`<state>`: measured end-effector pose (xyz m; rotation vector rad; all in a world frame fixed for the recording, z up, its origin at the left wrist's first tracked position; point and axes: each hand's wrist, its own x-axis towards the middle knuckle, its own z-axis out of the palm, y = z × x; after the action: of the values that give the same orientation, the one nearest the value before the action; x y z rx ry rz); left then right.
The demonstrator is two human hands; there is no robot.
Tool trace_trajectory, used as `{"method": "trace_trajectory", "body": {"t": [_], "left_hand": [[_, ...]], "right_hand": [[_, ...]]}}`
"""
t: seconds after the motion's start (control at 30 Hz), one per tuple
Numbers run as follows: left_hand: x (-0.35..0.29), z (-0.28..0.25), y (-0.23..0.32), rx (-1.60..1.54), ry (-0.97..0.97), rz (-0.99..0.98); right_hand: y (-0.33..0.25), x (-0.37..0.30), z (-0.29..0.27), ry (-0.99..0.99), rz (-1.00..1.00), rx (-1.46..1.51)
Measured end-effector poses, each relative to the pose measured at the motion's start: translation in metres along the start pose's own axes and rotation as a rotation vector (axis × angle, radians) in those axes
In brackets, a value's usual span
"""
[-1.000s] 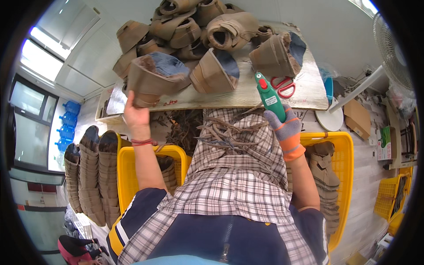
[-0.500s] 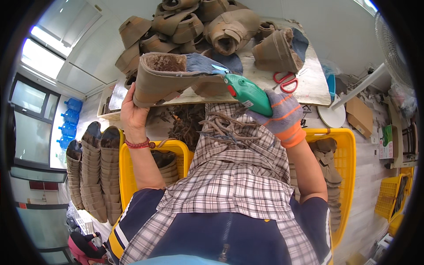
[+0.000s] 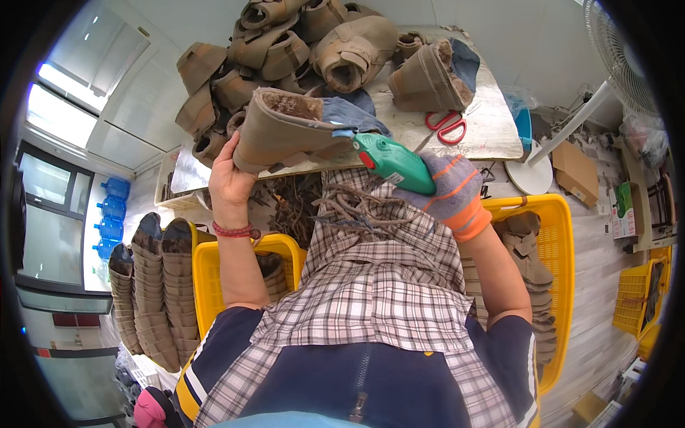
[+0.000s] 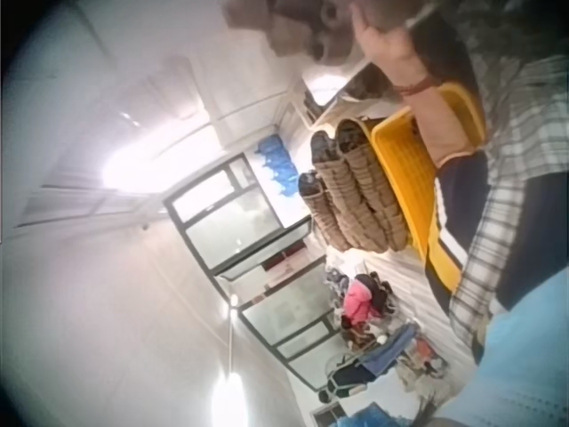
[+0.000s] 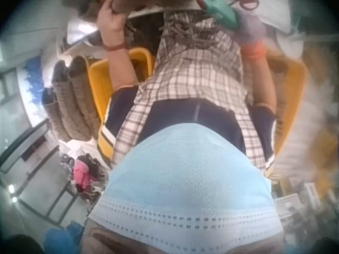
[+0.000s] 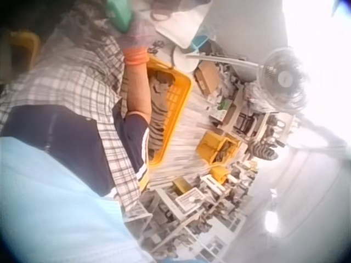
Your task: The person uses a handheld electric cutter to trim the edges of beige shoe uppers, then uses scissors to trim the interior lining. The person handles the shoe parts one at a time, placing them into a yellow bin after trimming.
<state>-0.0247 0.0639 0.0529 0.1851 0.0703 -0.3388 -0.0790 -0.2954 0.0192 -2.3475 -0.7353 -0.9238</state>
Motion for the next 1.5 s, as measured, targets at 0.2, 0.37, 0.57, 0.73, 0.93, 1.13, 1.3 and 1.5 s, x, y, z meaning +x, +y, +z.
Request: {"method": "trace_trajectory", "body": {"t": [0.2, 0.37, 0.57, 0.73, 0.93, 1.13, 1.3, 1.5], "left_hand": [[0.004, 0.01, -0.01, 0.006, -0.052, -0.045], [0.006, 0.02, -0.028, 0.14, -0.113, 0.046], [0.005, 0.03, -0.054, 0.235, -0.227, 0.149], [0.006, 0.02, -0.073, 0.559, -0.251, 0.392], [0.011, 0.001, -0.091, 0.895, -0.35, 0.522], [0.015, -0.012, -0.098, 1.563, -0.356, 0.784], [0.02, -0.02, -0.091, 2.072, -0.584, 1.062], [0.016, -0.034, -0.092, 2.279, -0.707, 0.976]], "right_hand": [[-0.004, 0.005, -0.003, 0.066, -0.025, 0.032], [-0.01, 0.01, -0.003, 0.057, 0.006, 0.064], [-0.016, 0.009, 0.001, 0.069, 0.107, 0.166], [-0.027, 0.007, 0.003, 0.058, 0.271, 0.31], [-0.029, 0.0, 0.012, 0.056, 0.465, 0.439], [-0.035, 0.005, 0.009, 0.087, 0.602, 0.589], [-0.034, 0.007, 0.007, 0.078, 0.764, 0.792], [-0.032, 0.011, 0.0, 0.056, 0.84, 0.881]]}}
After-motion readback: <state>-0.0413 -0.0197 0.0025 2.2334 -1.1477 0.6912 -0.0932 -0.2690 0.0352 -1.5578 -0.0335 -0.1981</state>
